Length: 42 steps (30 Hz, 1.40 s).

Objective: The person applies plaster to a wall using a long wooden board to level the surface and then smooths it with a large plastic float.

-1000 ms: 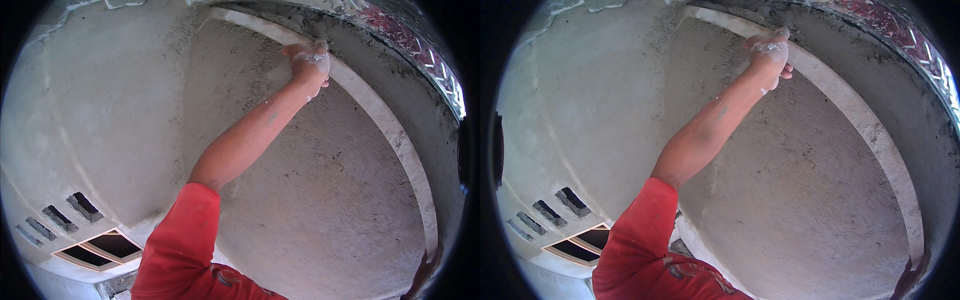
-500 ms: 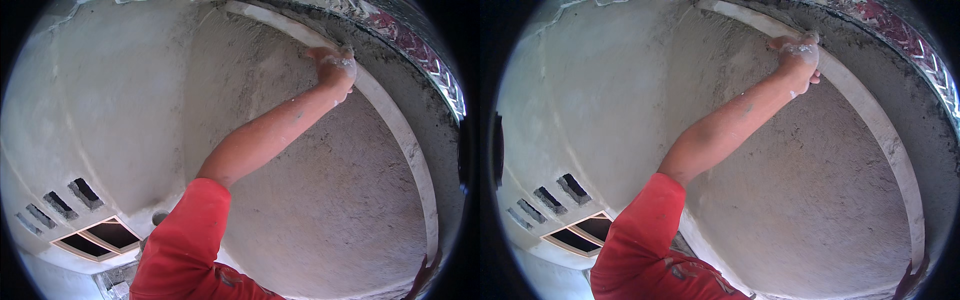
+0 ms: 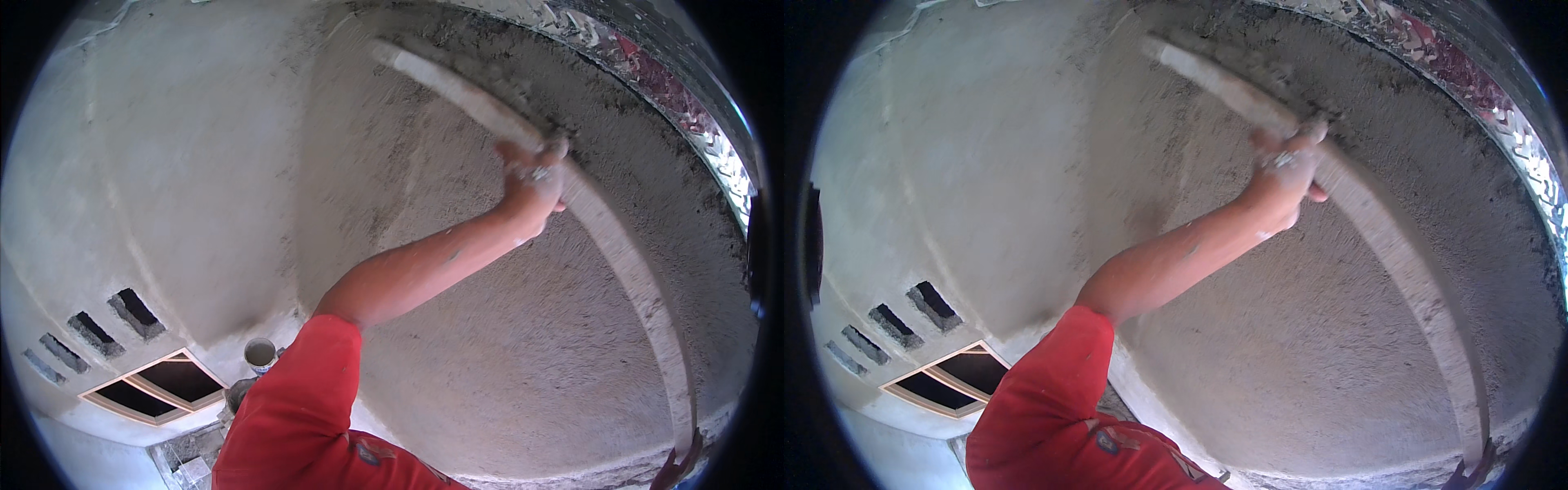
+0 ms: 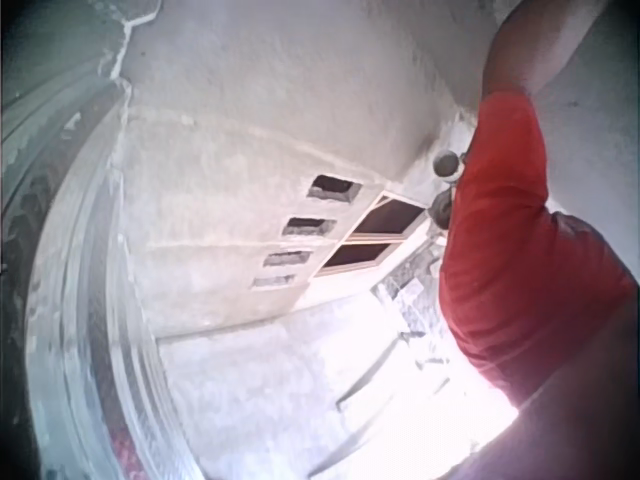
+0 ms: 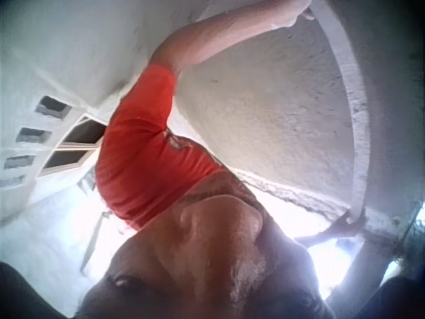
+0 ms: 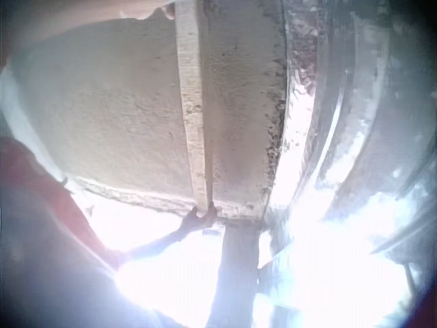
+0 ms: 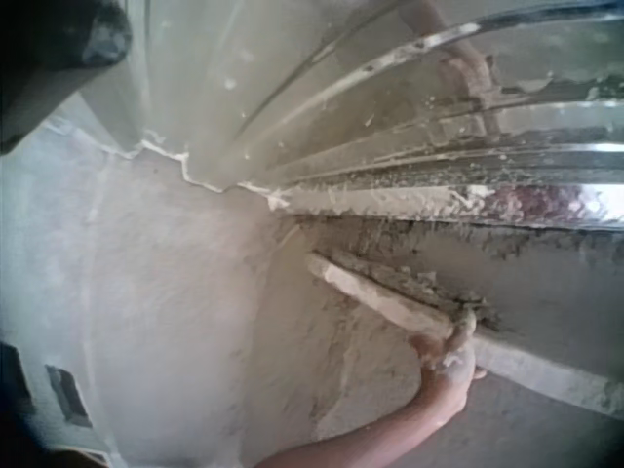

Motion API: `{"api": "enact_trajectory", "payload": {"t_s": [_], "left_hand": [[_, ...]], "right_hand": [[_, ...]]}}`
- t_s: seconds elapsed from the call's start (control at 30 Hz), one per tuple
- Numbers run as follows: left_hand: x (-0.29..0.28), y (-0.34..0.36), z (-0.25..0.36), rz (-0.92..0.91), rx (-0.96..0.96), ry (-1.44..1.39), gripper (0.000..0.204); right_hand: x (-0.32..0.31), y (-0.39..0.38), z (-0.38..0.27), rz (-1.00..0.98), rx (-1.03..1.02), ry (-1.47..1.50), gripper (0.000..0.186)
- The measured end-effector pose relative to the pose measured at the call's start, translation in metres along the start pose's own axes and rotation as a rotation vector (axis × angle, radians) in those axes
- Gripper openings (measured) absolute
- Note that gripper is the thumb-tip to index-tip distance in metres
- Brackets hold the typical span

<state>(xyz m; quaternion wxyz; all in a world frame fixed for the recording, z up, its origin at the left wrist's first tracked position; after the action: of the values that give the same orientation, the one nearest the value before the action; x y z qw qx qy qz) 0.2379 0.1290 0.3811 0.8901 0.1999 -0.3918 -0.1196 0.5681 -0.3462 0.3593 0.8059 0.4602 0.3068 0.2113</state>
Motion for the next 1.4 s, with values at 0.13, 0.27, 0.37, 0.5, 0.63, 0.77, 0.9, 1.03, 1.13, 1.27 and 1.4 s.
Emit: {"api": "enact_trajectory", "payload": {"t_s": [0.13,0.27,0.37,0.5,0.63,0.77,0.9,1.03,1.13,1.27,1.4], "left_hand": [[-0.048,-0.016,-0.008,-0.15,0.018,-0.021,0.034],[-0.106,-0.051,-0.014,0.066,-0.09,-0.039,0.035],[-0.165,-0.073,-0.033,0.244,-0.15,-0.053,0.033],[-0.233,-0.114,-0.05,0.392,-0.221,-0.087,0.033],[-0.286,-0.163,-0.05,0.523,-0.252,-0.112,0.034],[-0.336,-0.209,-0.069,0.686,-0.301,-0.113,0.034],[-0.379,-0.253,-0.083,0.743,-0.3,-0.154,0.033],[-0.423,-0.297,-0.093,0.818,-0.245,-0.293,0.031],[-0.447,-0.335,-0.083,0.986,-0.282,-0.312,0.032],[-0.506,-0.378,-0.1,0.939,-0.085,-0.545,0.037],[-0.573,-0.432,-0.119,1.06,0.026,-0.713,0.041]], "right_hand": [[-0.012,-0.016,-0.005,-0.018,-0.06,0.052,0.047],[-0.016,-0.016,-0.041,-0.148,-0.172,0.018,0.053],[-0.018,-0.014,-0.068,-0.22,-0.212,0.081,0.053],[-0.015,-0.016,-0.096,-0.269,-0.29,0.071,0.057],[-0.031,0.003,-0.139,-0.256,-0.274,0.221,0.068],[-0.033,0.02,-0.17,-0.299,-0.357,0.148,0.072],[-0.048,0.039,-0.205,-0.258,-0.559,0.147,0.069],[-0.08,0.072,-0.265,-0.17,-0.809,0.138,0.057],[-0.106,0.093,-0.306,-0.114,-0.955,0.179,0.05],[-0.149,0.114,-0.381,-0.005,-1.192,0.103,0.046],[-0.192,0.121,-0.464,0.066,-1.409,0.11,0.039]]}}
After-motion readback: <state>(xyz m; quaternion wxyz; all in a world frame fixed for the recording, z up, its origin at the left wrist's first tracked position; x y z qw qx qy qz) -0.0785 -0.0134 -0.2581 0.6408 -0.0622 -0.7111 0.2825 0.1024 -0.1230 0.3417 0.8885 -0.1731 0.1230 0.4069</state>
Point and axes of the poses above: each hand's wrist, its own y-axis towards the middle knuckle, its own x-axis out of the palm, z = x × y, the point moved 6 cm from there along y, towards the middle knuckle, and after that the axes turned 1 degree about -x, right-handed, at the moved point
